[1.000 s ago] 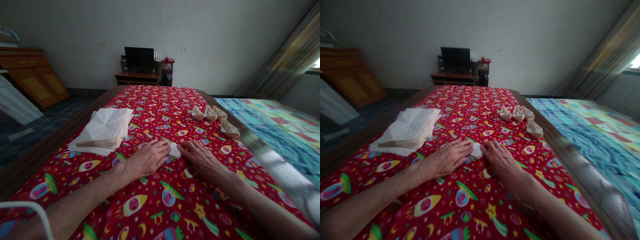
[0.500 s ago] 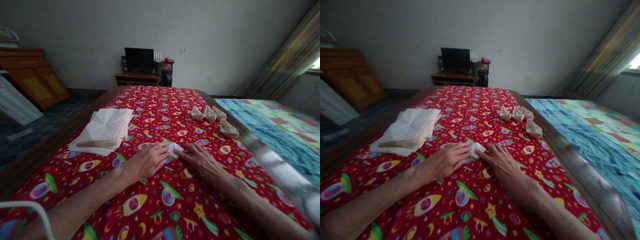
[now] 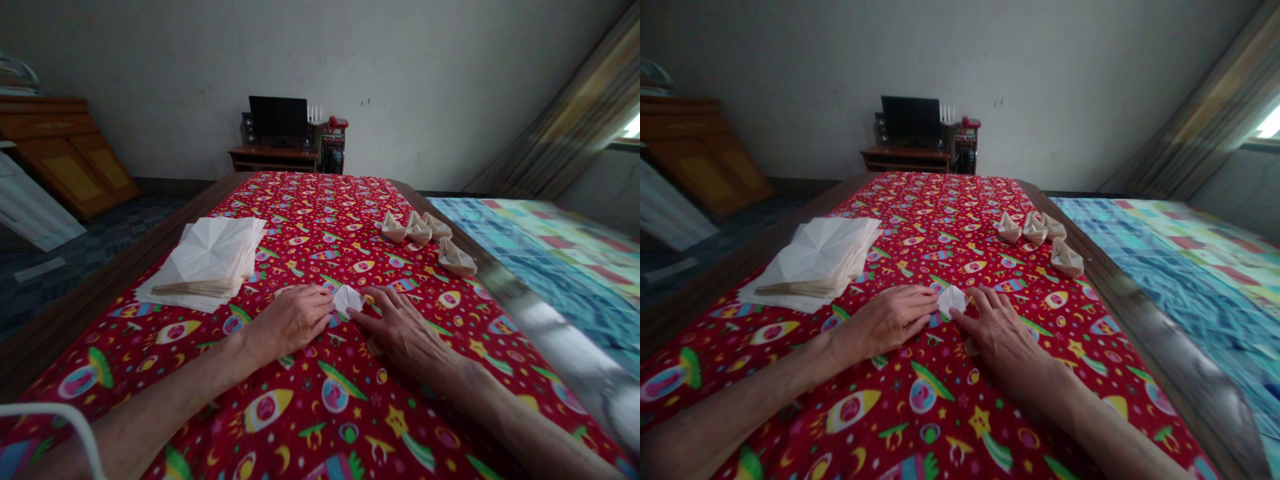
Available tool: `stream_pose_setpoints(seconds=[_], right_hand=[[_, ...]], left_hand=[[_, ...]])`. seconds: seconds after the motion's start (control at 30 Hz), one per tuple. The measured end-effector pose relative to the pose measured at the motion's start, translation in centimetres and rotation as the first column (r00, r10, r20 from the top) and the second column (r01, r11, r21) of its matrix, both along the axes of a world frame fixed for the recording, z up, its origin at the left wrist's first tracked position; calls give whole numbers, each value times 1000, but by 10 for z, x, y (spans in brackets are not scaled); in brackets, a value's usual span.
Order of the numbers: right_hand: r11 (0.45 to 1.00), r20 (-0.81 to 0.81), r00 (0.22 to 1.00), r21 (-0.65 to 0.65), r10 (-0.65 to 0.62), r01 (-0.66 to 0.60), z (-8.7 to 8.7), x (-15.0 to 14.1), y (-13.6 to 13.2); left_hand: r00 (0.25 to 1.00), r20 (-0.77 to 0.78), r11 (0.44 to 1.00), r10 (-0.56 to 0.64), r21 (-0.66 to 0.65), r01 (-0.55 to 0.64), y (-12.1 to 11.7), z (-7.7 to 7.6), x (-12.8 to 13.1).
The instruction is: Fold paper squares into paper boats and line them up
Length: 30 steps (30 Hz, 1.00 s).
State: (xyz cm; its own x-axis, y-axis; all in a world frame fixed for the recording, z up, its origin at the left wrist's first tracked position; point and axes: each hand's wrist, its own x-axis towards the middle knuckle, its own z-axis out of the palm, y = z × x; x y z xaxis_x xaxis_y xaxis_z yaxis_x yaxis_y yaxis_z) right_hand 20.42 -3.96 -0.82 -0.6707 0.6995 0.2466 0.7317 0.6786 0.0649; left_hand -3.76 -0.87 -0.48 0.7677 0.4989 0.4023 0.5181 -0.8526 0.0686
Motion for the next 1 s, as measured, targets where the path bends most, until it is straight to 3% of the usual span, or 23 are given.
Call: stream_pose_setpoints(seconds=[0.2,0.5,0.57,0.63,0.7,0.8,0.9,1.0], right_hand=[[1000,-88,996,1,20,-20,6,-14,12],[978,35,993,171,114,-119,12,-26,12],[980,-16,992,161,121,-117,11,-26,10],[988,-183,981,147,66,-39,9,-24,13],[992,-437,897,67,-64,103,8,-22,18],[945,-707,627,-256,-327,204,6,-22,27],[856,-742,464,-511,-485,78,5,-27,28],[764,-698,446,-644,-561,-48,4,-32,22]], left_hand=[[989,119,994,92,-67,-84,5,-5,2],[985,135,989,106,-112,-91,7,-8,0],[982,153,988,112,-125,-93,7,-9,-1],[976,179,985,123,-141,-98,8,-9,-1],[963,219,977,159,-175,-121,8,-10,0],[926,309,950,218,-286,-128,6,-10,6],[866,425,886,261,-462,-41,4,-8,13],[813,476,804,335,-595,18,3,-6,18]])
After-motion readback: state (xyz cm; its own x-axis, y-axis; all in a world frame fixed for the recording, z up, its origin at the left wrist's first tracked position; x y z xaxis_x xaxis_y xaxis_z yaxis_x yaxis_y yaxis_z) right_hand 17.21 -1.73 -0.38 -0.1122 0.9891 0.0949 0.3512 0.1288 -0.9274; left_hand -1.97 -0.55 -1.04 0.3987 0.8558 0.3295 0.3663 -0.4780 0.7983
